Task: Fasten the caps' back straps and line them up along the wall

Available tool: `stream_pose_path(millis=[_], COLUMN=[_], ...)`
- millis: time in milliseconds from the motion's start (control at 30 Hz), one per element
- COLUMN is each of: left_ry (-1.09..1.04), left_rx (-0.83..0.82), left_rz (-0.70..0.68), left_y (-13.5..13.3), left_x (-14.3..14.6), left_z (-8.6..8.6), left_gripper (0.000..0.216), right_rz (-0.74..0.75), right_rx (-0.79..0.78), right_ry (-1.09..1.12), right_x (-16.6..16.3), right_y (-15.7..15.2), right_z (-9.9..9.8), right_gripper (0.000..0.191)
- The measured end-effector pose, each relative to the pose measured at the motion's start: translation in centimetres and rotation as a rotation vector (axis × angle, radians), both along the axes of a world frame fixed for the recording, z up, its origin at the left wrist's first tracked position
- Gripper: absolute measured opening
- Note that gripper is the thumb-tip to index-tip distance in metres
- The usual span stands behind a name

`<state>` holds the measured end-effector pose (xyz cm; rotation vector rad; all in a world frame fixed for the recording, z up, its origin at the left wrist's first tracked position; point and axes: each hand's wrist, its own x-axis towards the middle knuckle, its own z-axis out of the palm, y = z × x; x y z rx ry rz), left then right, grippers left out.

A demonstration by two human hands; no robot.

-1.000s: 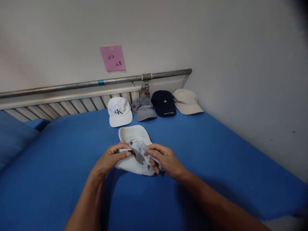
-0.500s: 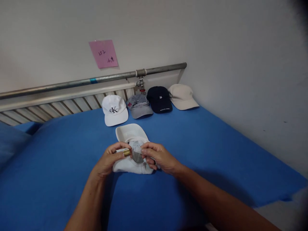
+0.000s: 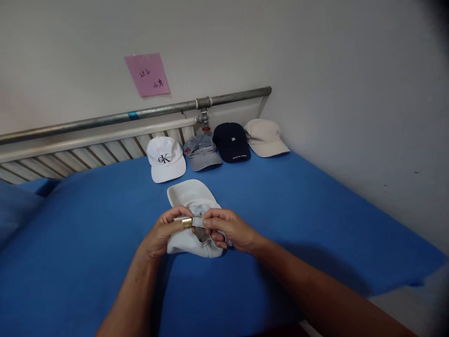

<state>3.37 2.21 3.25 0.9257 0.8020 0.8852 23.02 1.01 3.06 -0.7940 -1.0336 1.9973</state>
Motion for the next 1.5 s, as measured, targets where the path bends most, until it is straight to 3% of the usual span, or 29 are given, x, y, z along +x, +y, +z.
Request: stream_pose_path(millis=[600,1500], left_ry=[-0.001,-0.008], left_rx=[-0.040,-0.067], left_rz=[-0.055,0.046], left_y=[-0.12,0.00], left_x=[0.72,0.61], left_z=[0.42,0.29], left_gripper=[0.019,0.020], right_rz=[-0.009,-0.083], right_rx=[0.118,0.088], right_ry=[-0.132,-0.152], right_x=[0.12,-0.60], right_y=[-0.04,-0.33], right_z=[0.45,-0.34], right_gripper=[0.014,0.013])
